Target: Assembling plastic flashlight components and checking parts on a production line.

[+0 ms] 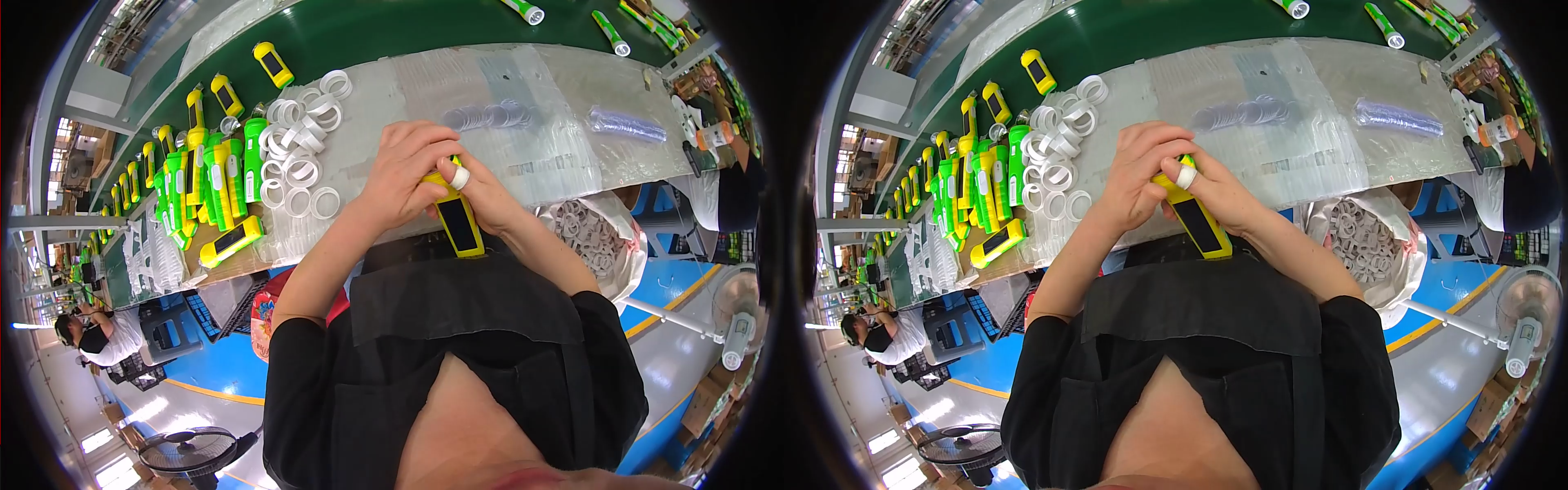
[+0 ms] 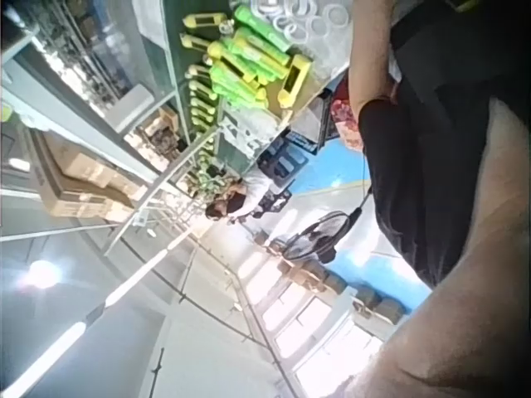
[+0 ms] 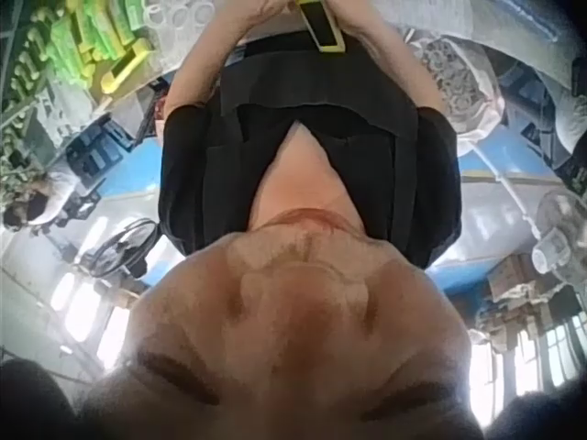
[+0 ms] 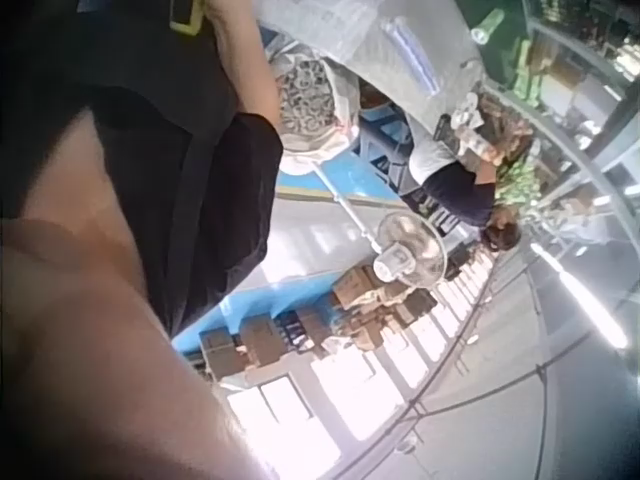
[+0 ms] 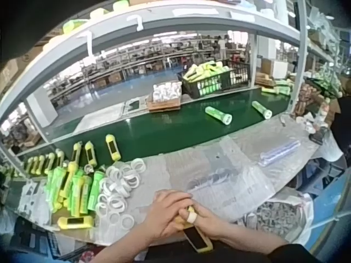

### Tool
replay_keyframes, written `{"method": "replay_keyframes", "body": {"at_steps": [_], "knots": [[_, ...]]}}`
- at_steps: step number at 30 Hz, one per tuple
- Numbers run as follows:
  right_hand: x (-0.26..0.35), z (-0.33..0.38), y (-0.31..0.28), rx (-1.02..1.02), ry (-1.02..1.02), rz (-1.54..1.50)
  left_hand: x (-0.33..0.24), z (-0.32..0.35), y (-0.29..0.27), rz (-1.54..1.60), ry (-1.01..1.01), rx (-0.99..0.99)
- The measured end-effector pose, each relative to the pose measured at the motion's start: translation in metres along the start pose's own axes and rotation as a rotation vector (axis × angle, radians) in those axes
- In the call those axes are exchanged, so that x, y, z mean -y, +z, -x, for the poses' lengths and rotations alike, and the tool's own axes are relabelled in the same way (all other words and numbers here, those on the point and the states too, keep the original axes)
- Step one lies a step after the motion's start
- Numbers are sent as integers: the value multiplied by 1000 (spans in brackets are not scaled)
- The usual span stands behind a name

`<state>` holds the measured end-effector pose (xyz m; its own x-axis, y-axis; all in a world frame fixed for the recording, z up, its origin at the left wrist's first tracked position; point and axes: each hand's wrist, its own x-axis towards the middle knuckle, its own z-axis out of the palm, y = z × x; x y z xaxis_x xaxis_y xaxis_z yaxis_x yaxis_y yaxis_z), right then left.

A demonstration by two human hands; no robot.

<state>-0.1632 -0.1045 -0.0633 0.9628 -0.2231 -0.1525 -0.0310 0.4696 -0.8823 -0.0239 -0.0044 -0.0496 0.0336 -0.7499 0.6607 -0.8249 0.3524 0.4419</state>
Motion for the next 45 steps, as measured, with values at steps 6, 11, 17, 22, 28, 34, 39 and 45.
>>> {"method": "replay_keyframes", "body": {"at_steps": [6,11,17,22,28,34,39,45], "knots": [[7,5,-29,-205,-169,-132,50,-4,46,226,-297,-130],[11,14,-41,-273,-191,-40,82,6,75,-224,-359,17],[17,11,-38,-158,-156,-51,46,-3,42,163,-443,-81],[22,-1,-17,-37,-165,18,1,-2,12,140,-201,-18],[17,-21,-3,125,-144,137,1,12,-7,165,-197,-45],[11,-40,15,130,32,-5,21,22,-15,58,-221,-95],[15,-70,8,147,-298,43,40,2,-24,259,-344,-341],[17,-102,2,60,-417,206,135,-19,-74,-790,-678,308]]}}
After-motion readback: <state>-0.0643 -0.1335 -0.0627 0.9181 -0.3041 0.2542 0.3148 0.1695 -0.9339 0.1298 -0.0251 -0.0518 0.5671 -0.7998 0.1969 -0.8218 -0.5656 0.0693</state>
